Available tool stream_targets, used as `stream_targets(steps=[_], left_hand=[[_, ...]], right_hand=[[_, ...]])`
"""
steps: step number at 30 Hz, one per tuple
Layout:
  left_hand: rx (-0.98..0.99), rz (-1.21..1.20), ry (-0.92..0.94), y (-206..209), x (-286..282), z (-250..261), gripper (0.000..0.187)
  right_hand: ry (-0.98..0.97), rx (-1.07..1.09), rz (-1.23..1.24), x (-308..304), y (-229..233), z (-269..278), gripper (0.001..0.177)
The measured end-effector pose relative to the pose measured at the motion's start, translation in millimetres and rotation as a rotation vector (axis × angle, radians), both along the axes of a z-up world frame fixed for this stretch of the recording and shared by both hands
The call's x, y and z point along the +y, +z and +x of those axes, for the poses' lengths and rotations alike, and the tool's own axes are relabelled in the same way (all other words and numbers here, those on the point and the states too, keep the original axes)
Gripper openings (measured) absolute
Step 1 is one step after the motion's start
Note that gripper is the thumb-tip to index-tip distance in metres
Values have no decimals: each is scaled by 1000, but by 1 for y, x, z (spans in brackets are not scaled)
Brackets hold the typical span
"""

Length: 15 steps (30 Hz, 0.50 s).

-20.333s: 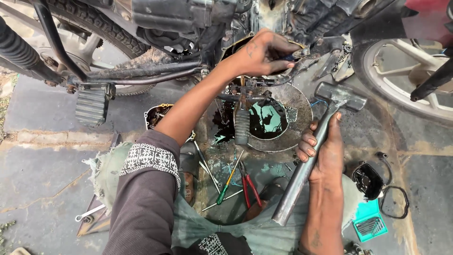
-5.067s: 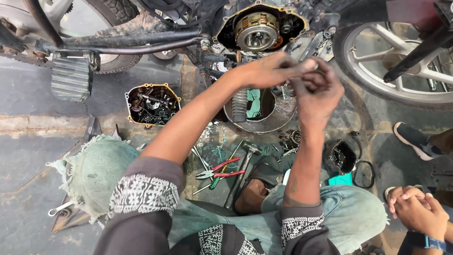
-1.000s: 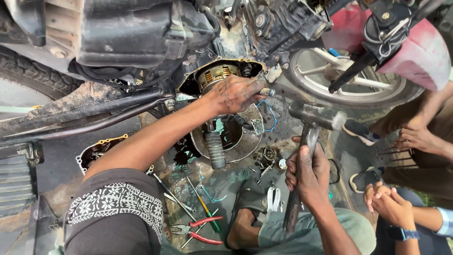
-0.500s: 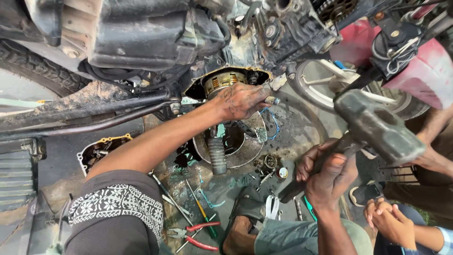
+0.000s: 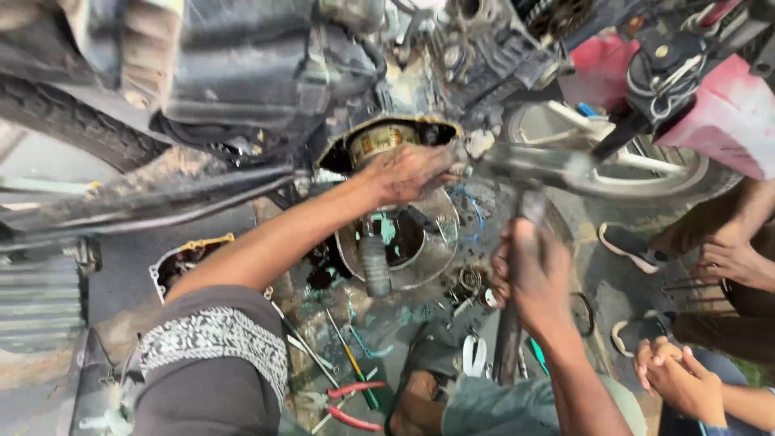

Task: The person sits on the ground beside a motorcycle with the engine side cover removed and works on the clutch assembly. They use pliers to grip and turn parts of the clutch, hold a hammer, and repeatedly reach into the engine casing to reposition and work on components, with small parts laid out on the ground nearby.

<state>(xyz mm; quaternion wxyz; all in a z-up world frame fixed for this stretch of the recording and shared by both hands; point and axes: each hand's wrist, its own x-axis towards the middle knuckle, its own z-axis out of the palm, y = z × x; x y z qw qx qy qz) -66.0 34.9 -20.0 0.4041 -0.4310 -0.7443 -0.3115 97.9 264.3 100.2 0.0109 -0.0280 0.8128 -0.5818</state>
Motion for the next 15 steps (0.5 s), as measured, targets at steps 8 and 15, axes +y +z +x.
stream_targets(steps=[8,15], left_hand=[[-64,-77,50,-3,-5,-5,30],[-195,-369,-1,6,14,10,27]], right_hand=[[71,104,52,23,-75,-8,43],[-94,-147,-247,62,-30,45,53]])
